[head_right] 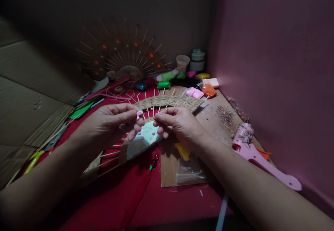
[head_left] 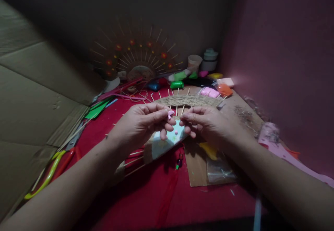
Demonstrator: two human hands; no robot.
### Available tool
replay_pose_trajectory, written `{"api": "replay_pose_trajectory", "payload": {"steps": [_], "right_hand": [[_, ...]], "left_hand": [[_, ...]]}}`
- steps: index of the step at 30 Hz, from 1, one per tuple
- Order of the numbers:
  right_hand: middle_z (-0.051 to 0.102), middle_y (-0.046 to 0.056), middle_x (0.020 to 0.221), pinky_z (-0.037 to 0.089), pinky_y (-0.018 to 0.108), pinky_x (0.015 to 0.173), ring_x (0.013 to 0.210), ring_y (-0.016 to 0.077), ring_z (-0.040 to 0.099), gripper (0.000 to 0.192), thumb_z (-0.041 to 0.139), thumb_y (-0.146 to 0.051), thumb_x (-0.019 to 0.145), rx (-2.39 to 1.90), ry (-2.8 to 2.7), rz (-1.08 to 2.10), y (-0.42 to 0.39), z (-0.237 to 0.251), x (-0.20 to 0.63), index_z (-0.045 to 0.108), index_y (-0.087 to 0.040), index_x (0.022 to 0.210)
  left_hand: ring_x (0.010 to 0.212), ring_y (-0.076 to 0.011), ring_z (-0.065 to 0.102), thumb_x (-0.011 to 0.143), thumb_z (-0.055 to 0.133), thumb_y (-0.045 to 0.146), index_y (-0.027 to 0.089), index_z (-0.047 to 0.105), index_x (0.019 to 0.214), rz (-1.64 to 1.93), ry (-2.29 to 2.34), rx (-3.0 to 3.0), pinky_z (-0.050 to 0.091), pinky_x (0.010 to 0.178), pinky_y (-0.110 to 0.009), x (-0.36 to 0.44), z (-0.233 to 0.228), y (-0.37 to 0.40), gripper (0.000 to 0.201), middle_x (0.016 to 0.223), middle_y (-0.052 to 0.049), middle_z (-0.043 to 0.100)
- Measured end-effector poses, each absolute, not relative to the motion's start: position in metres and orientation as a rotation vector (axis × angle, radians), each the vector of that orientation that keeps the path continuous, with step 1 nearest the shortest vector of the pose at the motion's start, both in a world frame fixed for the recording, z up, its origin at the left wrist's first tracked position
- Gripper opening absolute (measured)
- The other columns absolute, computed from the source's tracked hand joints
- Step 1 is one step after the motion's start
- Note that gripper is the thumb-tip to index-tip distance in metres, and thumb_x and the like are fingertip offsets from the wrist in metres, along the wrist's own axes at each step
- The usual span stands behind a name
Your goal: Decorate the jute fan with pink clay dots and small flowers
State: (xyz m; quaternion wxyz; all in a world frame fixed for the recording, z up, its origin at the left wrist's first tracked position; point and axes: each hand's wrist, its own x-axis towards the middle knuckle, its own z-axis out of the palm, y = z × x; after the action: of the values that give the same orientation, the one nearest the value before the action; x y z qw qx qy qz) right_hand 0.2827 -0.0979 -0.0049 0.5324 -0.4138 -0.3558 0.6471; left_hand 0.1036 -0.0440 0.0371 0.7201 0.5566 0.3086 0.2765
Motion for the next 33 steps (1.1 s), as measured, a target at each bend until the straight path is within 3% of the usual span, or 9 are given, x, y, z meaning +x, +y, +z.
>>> {"api": "replay_pose_trajectory", "payload": {"steps": [9, 23, 31, 33], "right_hand": [[0.065, 0.001, 0.065, 0.041, 0.015, 0.040, 0.047, 0.0062, 0.057, 0.014, 0.071, -0.024, 0.074, -0.993, -0.836, 1.534, -0.0978, -0.0055, 0.2834, 0.063, -0.013, 0.070], [0.064, 0.002, 0.066, 0.042, 0.015, 0.040, 0.049, 0.0067, 0.057, 0.018, 0.073, -0.028, 0.072, -0.992, -0.833, 1.546, -0.0986, -0.0055, 0.2833, 0.062, -0.014, 0.072], [0.064, 0.002, 0.066, 0.042, 0.016, 0.041, 0.049, 0.0067, 0.057, 0.020, 0.075, -0.030, 0.070, -0.989, -0.849, 1.546, -0.0983, -0.0049, 0.2831, 0.063, -0.014, 0.070], [0.065, 0.002, 0.066, 0.042, 0.016, 0.041, 0.050, 0.0071, 0.058, 0.020, 0.075, -0.030, 0.070, -0.989, -0.850, 1.542, -0.0981, -0.0045, 0.2831, 0.063, -0.014, 0.071]], "left_hand": [[0.048, -0.0096, 0.060, 0.072, 0.070, 0.010, 0.011, 0.061, 0.071, 0.666, 0.681, 1.103, 0.049, 0.040, -0.016, 0.1041, 0.0337, -0.0407, 0.009, 0.062, -0.002, 0.066], [0.030, -0.0080, 0.049, 0.084, 0.057, 0.039, 0.017, 0.054, 0.072, 0.620, 0.743, 1.170, 0.035, 0.024, -0.015, 0.1022, 0.0300, -0.0393, 0.026, 0.052, 0.001, 0.057], [0.036, -0.0067, 0.055, 0.081, 0.059, 0.014, 0.012, 0.062, 0.079, 0.563, 0.638, 1.137, 0.042, 0.029, -0.012, 0.1021, 0.0324, -0.0363, 0.005, 0.065, -0.002, 0.067], [0.037, -0.0054, 0.055, 0.080, 0.058, 0.007, 0.012, 0.063, 0.082, 0.565, 0.621, 1.112, 0.044, 0.033, -0.011, 0.1021, 0.0333, -0.0359, 0.007, 0.068, -0.002, 0.068]]}}
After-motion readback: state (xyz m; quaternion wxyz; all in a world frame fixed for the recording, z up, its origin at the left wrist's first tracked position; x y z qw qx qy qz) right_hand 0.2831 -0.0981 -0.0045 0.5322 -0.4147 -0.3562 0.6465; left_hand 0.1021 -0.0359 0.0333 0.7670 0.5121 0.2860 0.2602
